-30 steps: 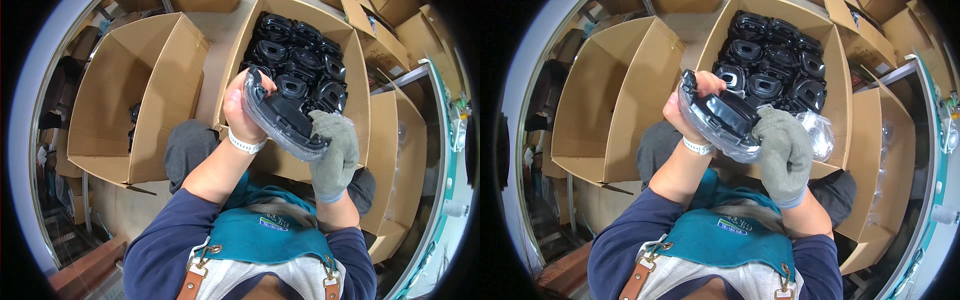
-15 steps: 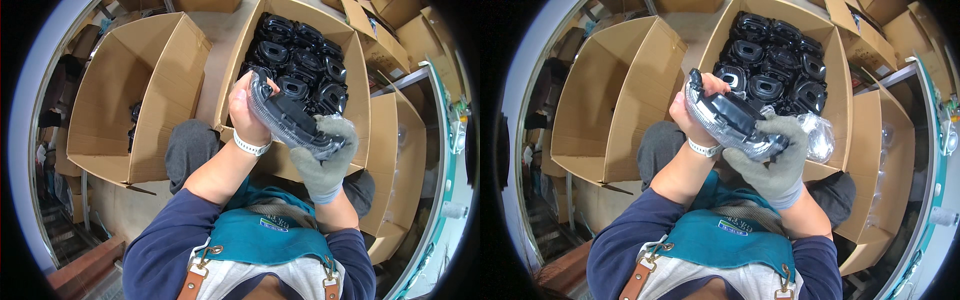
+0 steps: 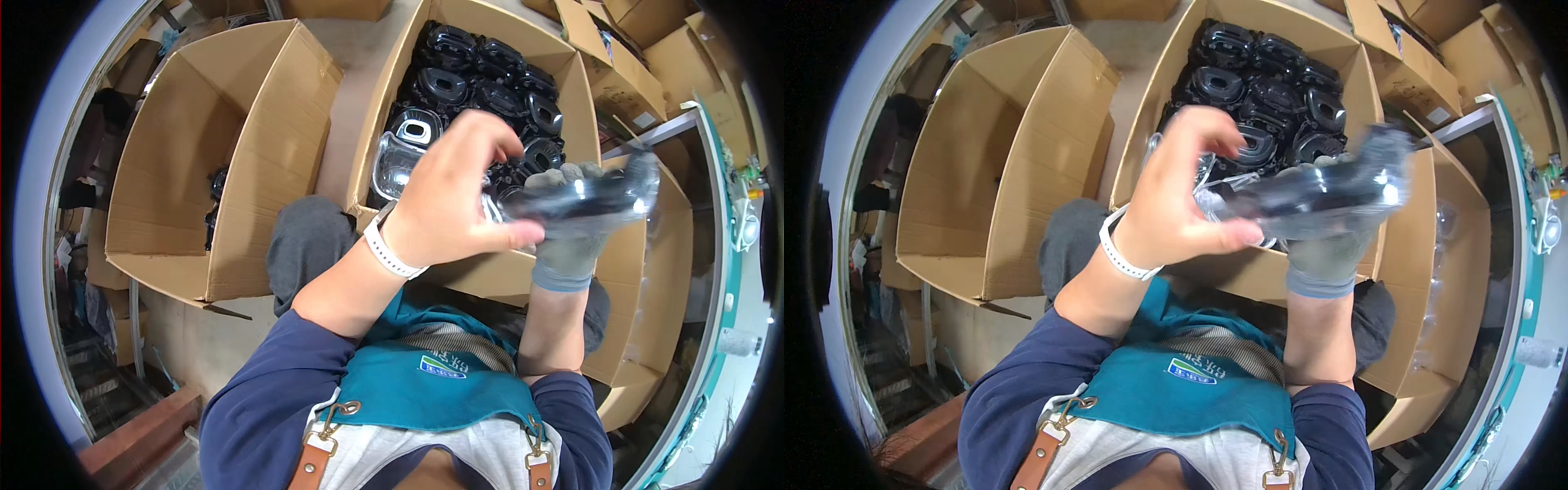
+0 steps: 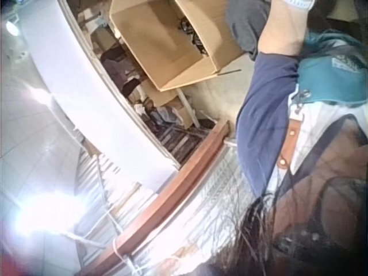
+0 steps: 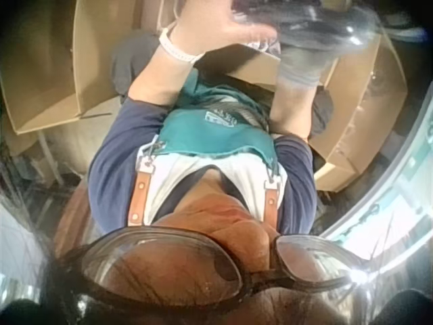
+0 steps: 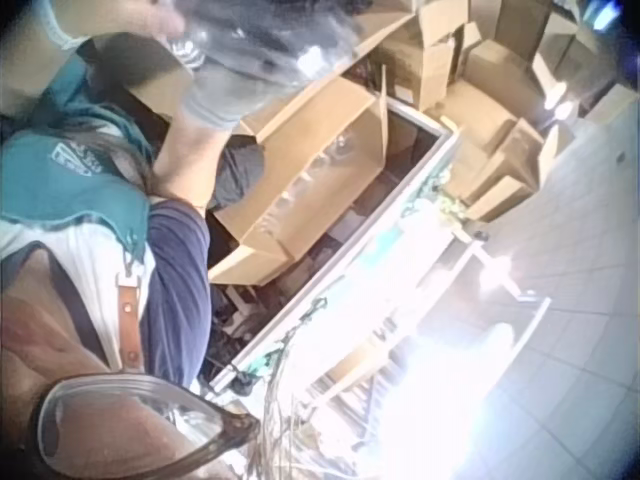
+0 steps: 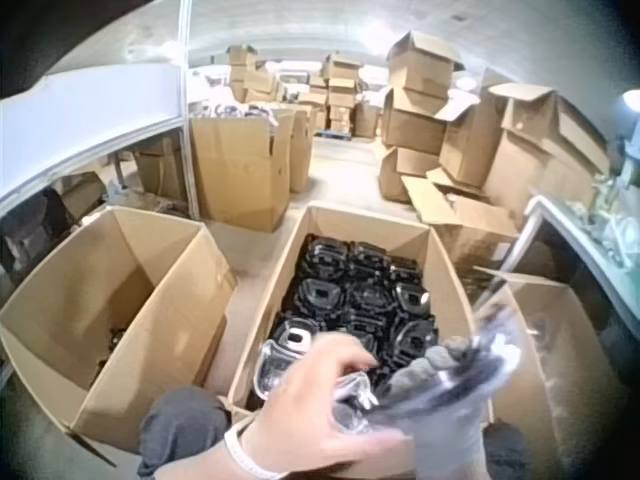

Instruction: Inspecting black plastic housing components and sorting them into cardboard boxes.

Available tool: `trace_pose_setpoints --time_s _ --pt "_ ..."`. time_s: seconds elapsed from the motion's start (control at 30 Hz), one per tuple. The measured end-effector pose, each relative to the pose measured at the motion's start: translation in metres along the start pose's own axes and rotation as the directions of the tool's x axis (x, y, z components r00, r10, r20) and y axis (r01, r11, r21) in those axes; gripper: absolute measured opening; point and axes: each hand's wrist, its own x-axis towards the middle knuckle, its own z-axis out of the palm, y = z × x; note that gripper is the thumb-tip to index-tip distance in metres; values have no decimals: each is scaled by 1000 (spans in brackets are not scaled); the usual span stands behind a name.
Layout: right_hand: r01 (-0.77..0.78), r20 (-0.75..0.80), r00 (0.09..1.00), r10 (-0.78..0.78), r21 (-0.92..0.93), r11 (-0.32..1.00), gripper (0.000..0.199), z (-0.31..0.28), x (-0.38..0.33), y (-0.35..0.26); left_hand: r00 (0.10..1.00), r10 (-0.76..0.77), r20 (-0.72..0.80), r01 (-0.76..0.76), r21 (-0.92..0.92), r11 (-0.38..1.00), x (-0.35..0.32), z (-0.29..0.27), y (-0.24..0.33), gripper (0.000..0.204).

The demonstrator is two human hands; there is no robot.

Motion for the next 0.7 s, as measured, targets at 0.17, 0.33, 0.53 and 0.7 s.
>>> trace_pose_setpoints --time_s 0.17,0.33,0.53,0.7 --pt "-235 161 967 196 279 931 30 4 9 -1 960 86 266 -123 124 985 -7 9 6 48" --pt "-194 -324 934 150 -109 975 40 37 3 15 949 251 190 -292 237 926 -11 1 13 35" --pt "32 22 874 485 -999 -12 61 -90 26 44 933 147 328 -315 549 775 -10 -68 17 32" --pt "357 -275 614 740 -740 -571 89 -78 33 61 974 -32 225 -152 747 647 -23 -106 38 34"
